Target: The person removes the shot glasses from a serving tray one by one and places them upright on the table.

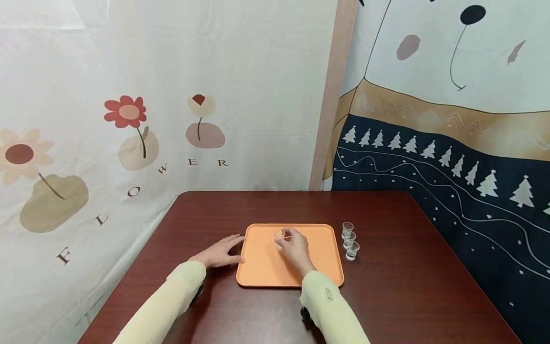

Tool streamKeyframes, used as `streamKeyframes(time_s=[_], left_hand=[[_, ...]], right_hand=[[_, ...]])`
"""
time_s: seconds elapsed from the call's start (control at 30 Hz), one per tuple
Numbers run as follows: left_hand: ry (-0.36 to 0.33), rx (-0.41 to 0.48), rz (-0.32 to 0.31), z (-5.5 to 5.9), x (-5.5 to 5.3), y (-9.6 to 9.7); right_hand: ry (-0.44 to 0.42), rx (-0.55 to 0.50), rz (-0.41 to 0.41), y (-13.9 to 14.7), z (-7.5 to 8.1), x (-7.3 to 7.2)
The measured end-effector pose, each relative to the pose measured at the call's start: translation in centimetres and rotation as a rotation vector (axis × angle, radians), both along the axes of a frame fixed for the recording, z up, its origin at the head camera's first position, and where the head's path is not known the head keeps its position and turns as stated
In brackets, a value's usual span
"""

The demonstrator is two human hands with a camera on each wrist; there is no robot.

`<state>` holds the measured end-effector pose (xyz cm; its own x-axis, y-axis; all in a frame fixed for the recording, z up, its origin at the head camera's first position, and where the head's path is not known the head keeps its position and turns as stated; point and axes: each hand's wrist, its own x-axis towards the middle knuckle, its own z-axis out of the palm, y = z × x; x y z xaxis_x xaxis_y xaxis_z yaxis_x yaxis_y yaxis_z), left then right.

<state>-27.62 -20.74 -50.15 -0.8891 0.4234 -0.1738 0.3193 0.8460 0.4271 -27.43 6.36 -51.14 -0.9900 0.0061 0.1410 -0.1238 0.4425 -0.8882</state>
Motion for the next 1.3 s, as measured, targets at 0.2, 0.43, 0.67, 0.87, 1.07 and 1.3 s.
streamKeyframes(time_s=[0.2,0.43,0.67,0.87,1.07,1.3], left_hand=[[0.018,0.002,-0.007,-0.1,-0.1,-0.1],[0.018,0.006,-0.012,-0.4,-0.2,-0.1],[0.015,0.003,-0.002,-0.3,-0.3,0.0],[0.009,0.004,0.004,-0.1,-0.1,0.1],[0.011,0.004,0.000,-0.1,0.0,0.1],[0.005,0.004,0.000,-0.1,0.1,0.0]], right_hand=[[-0.006,-0.022,0.003,0.8,0.7,0.3],[0.014,-0.013,-0.019,2.4,0.7,0.5],[0.036,-0.040,-0.039,4.5,0.5,0.7],[0.044,-0.066,-0.046,6.3,0.4,1.1],[0.028,-0.031,-0.086,7.9,0.5,1.6],[0.025,-0.046,-0.098,9.4,0.6,2.2]])
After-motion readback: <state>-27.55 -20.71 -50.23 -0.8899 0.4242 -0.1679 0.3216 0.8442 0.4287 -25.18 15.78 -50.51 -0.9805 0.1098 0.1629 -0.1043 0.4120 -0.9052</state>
